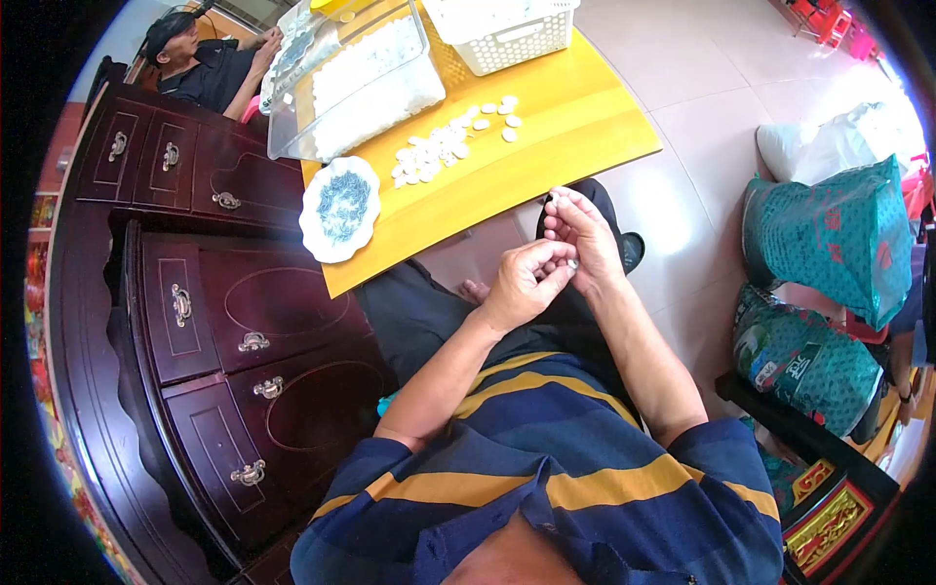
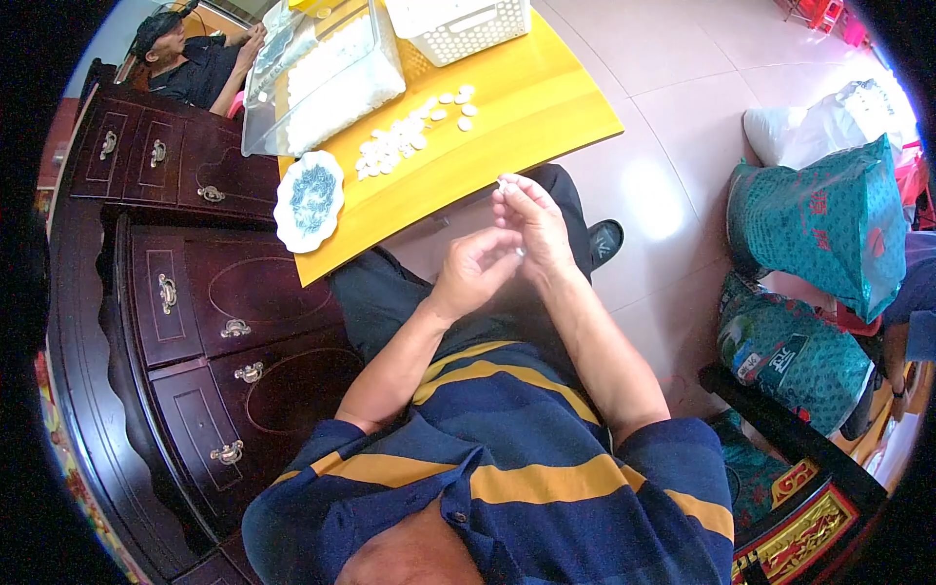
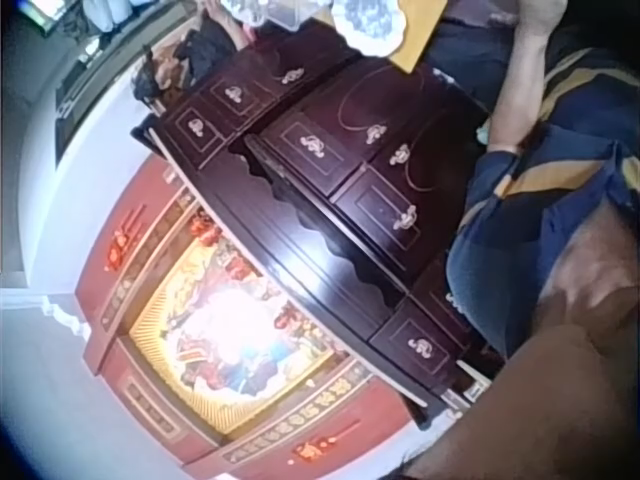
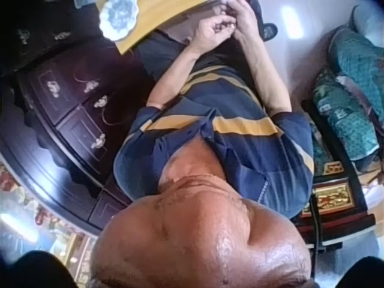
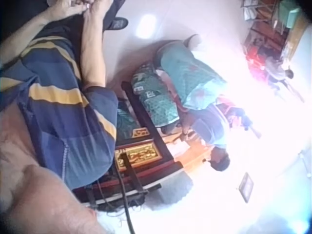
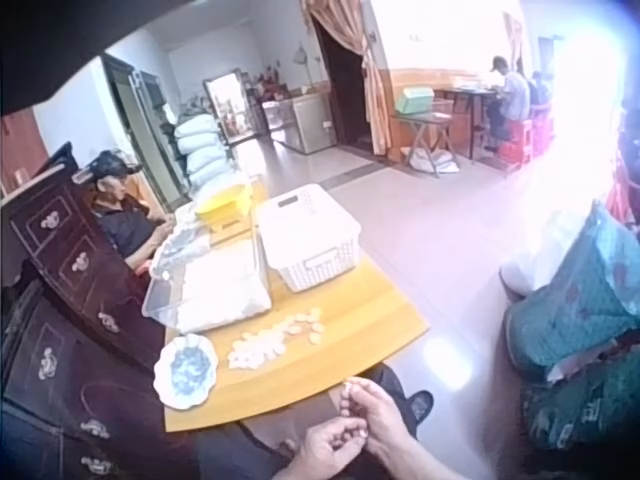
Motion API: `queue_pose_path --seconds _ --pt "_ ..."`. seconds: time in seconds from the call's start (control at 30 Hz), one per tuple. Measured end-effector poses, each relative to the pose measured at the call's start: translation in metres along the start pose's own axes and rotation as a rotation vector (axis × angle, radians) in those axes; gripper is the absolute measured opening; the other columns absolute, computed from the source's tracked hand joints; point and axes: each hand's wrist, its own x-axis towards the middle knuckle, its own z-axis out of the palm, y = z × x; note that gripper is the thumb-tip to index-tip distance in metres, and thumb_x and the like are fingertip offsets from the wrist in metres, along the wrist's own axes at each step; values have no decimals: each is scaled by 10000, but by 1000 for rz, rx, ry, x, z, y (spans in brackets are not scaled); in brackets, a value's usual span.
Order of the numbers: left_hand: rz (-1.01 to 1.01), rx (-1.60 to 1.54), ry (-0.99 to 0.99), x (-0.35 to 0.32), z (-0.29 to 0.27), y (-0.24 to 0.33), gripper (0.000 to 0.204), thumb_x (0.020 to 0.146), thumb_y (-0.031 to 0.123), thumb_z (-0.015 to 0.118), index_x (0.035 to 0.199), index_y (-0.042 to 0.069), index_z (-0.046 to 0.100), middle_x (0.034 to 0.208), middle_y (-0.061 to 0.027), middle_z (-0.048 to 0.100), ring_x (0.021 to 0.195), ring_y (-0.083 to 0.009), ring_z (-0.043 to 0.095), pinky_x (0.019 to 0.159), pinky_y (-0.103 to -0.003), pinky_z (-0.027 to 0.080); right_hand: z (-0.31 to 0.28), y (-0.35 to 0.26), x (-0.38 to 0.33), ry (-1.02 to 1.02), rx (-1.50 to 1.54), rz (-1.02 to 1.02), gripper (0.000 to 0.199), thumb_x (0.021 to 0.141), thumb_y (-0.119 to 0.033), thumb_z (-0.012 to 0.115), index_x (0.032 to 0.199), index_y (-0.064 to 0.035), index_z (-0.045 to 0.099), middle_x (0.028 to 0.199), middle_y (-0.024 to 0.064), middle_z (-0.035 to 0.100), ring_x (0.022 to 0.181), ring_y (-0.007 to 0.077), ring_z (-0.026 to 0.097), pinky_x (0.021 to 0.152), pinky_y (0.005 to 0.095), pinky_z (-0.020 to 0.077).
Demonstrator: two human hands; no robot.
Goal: The worker is inspecting and sorting small white plastic rings on a yellow table surface.
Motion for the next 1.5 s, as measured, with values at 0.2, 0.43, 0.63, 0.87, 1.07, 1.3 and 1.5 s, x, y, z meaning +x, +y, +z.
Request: queue_pose_path --seconds 0.2,0.43,0.63,0.87,1.07,1.3,1.5 --pt "363 340 50 10 -5 3 124 897 10 727 1016 -5 696 841 -134 660 715 -221 647 663 -305 518 -3 6 4 -56 0 -17 203 997 -112 670 1190 -47 660 989 26 706 862 96 648 794 221 533" --pt "27 -15 229 12 -41 5 121 1018 112 648 1062 5 683 931 -8 694 758 -71 638 711 -214 531 9 9 -4 -32 -310 -167 195 1016 -141 655 1187 -48 658 968 23 706 847 79 633 761 214 501" --pt "-66 -71 249 22 -61 1 129 1030 116 635 1052 -7 667 905 -25 693 749 -89 680 697 -223 562 11 22 -6 -90 -544 -313 186 1022 -107 648 1178 -6 668 970 5 692 864 69 616 814 225 514" --pt "-111 -90 247 20 -61 -8 187 1025 84 621 1165 -22 685 911 -39 710 741 -93 682 687 -225 566 16 18 -11 -42 -905 -477 148 1010 -71 652 1128 10 692 939 -3 700 847 62 629 791 222 526" --pt "-107 -57 246 18 -59 -4 191 1021 69 616 1164 -29 695 928 -49 717 741 -91 680 693 -224 569 20 15 -15 -46 -958 -509 142 1004 -58 649 1118 11 697 917 5 705 842 65 635 787 227 532" --pt "-110 -69 244 19 -58 -4 174 1007 47 629 1151 -32 688 933 -51 717 748 -89 678 714 -221 569 20 15 -15 -27 -967 -518 132 996 -53 657 1104 9 701 898 1 702 822 62 633 773 224 532" --pt "-73 -107 258 20 -58 -9 139 993 39 644 1107 -30 683 943 -57 722 751 -86 677 712 -219 569 21 15 -15 -22 -963 -439 120 990 -52 666 1085 9 708 880 -8 700 801 49 629 752 210 528"
